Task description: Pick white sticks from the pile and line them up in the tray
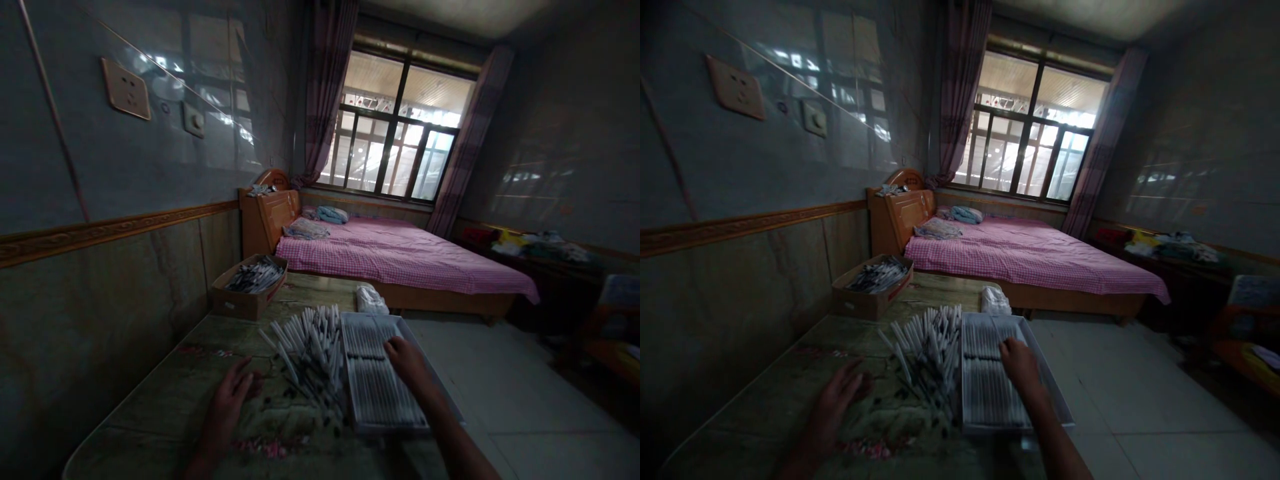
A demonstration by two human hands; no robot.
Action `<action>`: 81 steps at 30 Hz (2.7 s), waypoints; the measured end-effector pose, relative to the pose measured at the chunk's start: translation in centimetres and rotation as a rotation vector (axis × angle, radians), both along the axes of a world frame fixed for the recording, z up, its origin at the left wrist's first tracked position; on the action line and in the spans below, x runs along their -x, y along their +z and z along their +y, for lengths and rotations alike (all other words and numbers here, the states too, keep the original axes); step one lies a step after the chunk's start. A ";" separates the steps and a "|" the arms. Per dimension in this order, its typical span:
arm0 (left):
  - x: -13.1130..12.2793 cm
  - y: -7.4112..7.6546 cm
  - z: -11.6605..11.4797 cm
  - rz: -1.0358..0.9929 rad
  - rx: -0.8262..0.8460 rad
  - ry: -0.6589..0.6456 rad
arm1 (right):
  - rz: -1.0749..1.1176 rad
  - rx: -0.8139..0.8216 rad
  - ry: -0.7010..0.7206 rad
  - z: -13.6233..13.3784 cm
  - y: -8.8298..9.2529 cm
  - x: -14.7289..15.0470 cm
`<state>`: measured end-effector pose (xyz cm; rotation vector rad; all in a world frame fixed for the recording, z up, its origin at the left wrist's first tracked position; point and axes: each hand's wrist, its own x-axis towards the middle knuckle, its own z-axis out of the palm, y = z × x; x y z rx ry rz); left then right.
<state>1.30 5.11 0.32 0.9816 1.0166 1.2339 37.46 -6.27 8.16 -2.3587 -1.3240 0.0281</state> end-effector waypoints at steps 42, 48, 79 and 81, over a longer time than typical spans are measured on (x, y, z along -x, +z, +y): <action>-0.9 -0.8 -0.8 0.315 -0.225 -0.171 | -0.405 0.315 0.561 5.4 -0.2 10.7; -0.8 -0.7 -0.9 0.366 -0.242 -0.171 | -0.493 0.369 0.680 6.1 0.3 10.0; -0.9 0.3 -1.4 0.271 -0.194 -0.196 | -0.266 -0.053 0.754 4.4 0.3 11.2; -0.7 0.4 -1.6 0.229 -0.175 -0.225 | 0.002 -0.285 0.741 3.6 -0.6 14.0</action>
